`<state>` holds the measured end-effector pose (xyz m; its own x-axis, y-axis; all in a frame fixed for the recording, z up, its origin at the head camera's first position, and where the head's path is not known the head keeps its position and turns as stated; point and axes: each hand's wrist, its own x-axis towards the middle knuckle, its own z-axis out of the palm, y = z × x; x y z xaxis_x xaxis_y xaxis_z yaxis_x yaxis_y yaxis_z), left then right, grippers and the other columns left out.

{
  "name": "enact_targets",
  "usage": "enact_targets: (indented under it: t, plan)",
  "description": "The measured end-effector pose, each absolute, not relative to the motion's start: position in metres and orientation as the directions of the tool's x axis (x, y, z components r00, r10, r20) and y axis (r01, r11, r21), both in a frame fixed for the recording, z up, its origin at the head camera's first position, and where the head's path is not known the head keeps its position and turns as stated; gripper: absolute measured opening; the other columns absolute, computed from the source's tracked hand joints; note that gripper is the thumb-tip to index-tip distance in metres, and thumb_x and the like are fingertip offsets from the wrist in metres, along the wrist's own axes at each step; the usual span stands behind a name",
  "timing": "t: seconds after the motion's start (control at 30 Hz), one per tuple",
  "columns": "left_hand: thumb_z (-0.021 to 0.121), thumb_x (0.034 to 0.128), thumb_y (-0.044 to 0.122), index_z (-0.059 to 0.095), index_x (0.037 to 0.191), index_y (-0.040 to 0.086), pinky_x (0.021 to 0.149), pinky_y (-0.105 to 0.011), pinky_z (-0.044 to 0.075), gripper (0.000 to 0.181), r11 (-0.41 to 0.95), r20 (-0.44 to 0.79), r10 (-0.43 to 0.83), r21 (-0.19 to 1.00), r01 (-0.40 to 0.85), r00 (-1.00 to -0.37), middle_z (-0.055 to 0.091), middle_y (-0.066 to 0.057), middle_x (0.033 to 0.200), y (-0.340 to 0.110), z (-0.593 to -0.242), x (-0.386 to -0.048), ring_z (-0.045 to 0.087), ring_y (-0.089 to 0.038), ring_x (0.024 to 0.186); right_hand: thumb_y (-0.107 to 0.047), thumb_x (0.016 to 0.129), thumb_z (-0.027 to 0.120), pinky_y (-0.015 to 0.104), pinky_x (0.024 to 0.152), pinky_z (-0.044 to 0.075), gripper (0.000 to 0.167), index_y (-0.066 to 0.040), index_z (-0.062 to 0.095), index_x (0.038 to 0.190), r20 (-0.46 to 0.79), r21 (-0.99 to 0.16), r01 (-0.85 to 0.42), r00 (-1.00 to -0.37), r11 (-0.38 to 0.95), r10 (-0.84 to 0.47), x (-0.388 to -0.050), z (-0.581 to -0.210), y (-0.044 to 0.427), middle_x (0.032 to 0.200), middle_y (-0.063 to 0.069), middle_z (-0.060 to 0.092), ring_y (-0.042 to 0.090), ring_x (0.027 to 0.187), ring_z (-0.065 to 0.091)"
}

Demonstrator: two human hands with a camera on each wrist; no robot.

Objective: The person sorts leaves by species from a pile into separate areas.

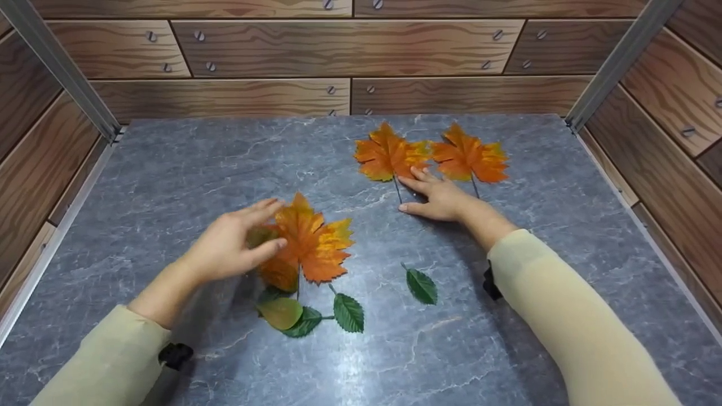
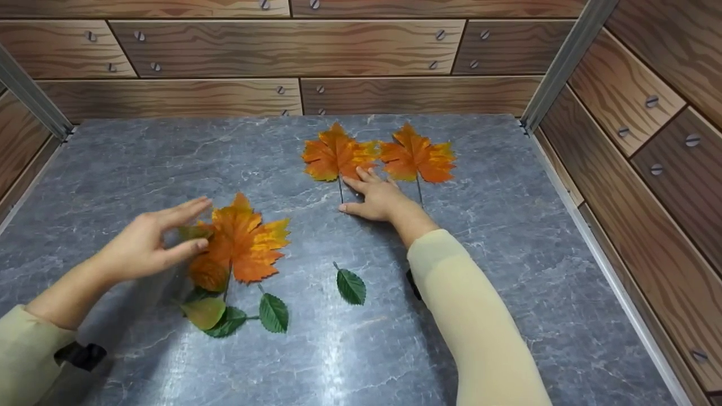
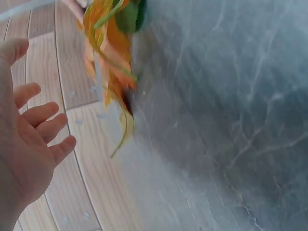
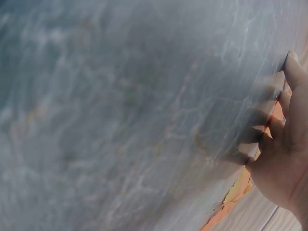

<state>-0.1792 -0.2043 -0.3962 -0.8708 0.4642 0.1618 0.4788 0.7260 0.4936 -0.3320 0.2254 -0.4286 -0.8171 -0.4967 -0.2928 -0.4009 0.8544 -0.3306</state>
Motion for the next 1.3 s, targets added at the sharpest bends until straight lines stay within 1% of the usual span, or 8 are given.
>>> enact_targets:
  t: [0.07,0.1,0.13,0.23,0.27,0.37,0.77,1.3]
  plan:
    - [0.070,0.1019,0.048,0.045,0.163,0.015,0.102,-0.051,0.051,0.074,0.700,0.166,0.436,0.556,0.449,-0.885,0.047,-0.014,0.162,-0.208,-0.397,-0.184,0.050,-0.015,0.048,-0.067,0.104,0.052,0.066,0.126,-0.001,0.085,-0.028,0.020,0.172,-0.293,-0.327,-0.400,-0.818,0.856,-0.494,-0.332,-0.428,0.226,0.179,0.009,0.002,0.038,0.162,-0.002]
    - [0.071,0.1018,0.047,0.046,0.162,0.014,0.097,-0.050,0.052,0.073,0.687,0.162,0.422,0.585,0.431,-0.892,0.057,-0.017,0.153,-0.209,-0.397,-0.186,0.035,-0.013,0.041,-0.067,0.104,0.052,0.065,0.126,-0.001,0.084,-0.029,0.020,0.172,-0.294,-0.326,-0.400,-0.819,0.857,-0.494,-0.332,-0.428,0.226,0.179,0.008,0.002,0.038,0.162,-0.002]
    - [0.072,0.1017,0.045,0.047,0.162,0.014,0.096,-0.049,0.052,0.072,0.675,0.160,0.410,0.609,0.417,-0.898,0.059,-0.018,0.151,-0.210,-0.398,-0.189,0.033,-0.013,0.041,-0.067,0.104,0.052,0.065,0.126,-0.002,0.084,-0.029,0.019,0.172,-0.295,-0.324,-0.399,-0.819,0.858,-0.493,-0.332,-0.428,0.226,0.179,0.008,0.002,0.038,0.162,-0.002]
    - [0.074,0.1012,0.041,0.049,0.160,0.014,0.096,-0.052,0.055,0.070,0.643,0.133,0.374,0.675,0.360,-0.918,0.066,-0.018,0.143,-0.211,-0.402,-0.198,0.067,-0.022,0.061,-0.067,0.104,0.052,0.064,0.127,-0.002,0.084,-0.029,0.018,0.172,-0.300,-0.320,-0.397,-0.818,0.860,-0.490,-0.332,-0.428,0.226,0.179,0.008,0.001,0.038,0.163,-0.002]
    - [0.074,0.1011,0.040,0.050,0.160,0.013,0.099,-0.054,0.055,0.069,0.636,0.125,0.362,0.691,0.343,-0.924,0.068,-0.018,0.140,-0.212,-0.404,-0.202,0.074,-0.027,0.078,-0.067,0.104,0.052,0.063,0.127,-0.003,0.084,-0.030,0.018,0.172,-0.302,-0.320,-0.396,-0.818,0.861,-0.489,-0.332,-0.427,0.226,0.179,0.007,0.000,0.038,0.163,-0.003]
    - [0.075,0.1010,0.036,0.054,0.157,0.010,0.101,-0.057,0.055,0.065,0.620,0.097,0.320,0.731,0.286,-0.942,0.067,-0.017,0.141,-0.212,-0.410,-0.213,0.067,-0.034,0.126,-0.067,0.104,0.051,0.063,0.127,-0.003,0.085,-0.030,0.018,0.172,-0.306,-0.321,-0.396,-0.817,0.861,-0.489,-0.333,-0.428,0.226,0.179,0.007,0.000,0.038,0.162,-0.003]
    - [0.076,0.1003,0.032,0.059,0.151,0.004,0.088,-0.044,0.058,0.061,0.625,0.008,0.272,0.759,0.183,-0.962,0.077,-0.012,0.120,-0.212,-0.427,-0.235,0.073,-0.027,0.104,-0.070,0.102,0.052,0.065,0.126,-0.005,0.086,-0.031,0.018,0.172,-0.311,-0.339,-0.375,-0.821,0.863,-0.479,-0.332,-0.429,0.226,0.179,0.005,-0.001,0.037,0.163,-0.006]
    - [0.078,0.0994,0.028,0.078,0.129,0.012,0.078,-0.029,0.057,0.034,0.609,0.029,0.292,0.765,0.209,-0.956,0.079,-0.007,0.117,-0.201,-0.432,-0.236,0.074,-0.019,0.100,-0.064,0.104,0.054,0.065,0.126,-0.004,0.085,-0.027,0.020,0.172,-0.290,-0.348,-0.389,-0.820,0.853,-0.493,-0.331,-0.430,0.225,0.179,0.009,0.001,0.039,0.162,-0.004]
